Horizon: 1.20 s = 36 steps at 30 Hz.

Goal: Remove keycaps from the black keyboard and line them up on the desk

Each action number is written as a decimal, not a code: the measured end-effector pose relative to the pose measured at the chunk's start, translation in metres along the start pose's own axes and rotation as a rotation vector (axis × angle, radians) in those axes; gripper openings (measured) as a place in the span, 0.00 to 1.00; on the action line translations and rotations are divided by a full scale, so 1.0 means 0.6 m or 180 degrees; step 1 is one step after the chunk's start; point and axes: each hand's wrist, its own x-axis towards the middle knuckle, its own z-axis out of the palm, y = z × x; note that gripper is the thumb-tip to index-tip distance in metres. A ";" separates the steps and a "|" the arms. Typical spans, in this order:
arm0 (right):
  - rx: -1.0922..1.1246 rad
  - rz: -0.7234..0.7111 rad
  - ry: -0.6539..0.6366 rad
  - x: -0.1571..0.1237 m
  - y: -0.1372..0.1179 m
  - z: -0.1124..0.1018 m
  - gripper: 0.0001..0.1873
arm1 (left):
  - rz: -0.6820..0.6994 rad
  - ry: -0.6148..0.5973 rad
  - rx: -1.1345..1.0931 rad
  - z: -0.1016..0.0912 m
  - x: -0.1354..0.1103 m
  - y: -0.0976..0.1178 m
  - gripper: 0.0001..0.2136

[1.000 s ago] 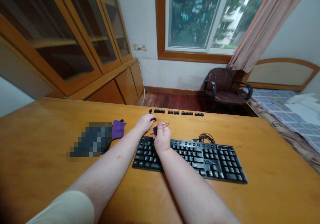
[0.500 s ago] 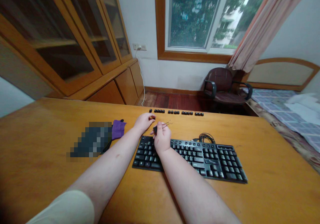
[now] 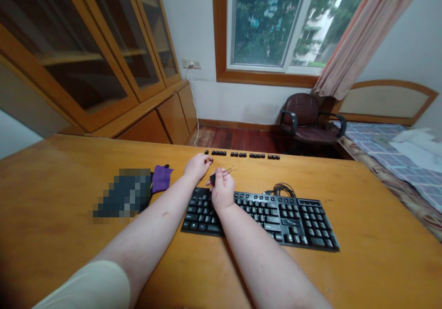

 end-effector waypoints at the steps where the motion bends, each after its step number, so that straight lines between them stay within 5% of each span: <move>1: -0.0016 -0.0004 0.0000 0.000 -0.001 0.000 0.22 | -0.0022 0.0039 -0.0006 0.003 0.002 -0.001 0.10; 30: 0.0072 0.0035 -0.0023 0.001 0.003 0.001 0.21 | -0.0243 0.0149 -0.0010 0.009 0.005 -0.003 0.14; 36: 0.0021 0.0019 -0.0008 0.001 0.003 0.001 0.22 | 0.0168 0.0302 -0.0135 0.007 0.002 -0.001 0.15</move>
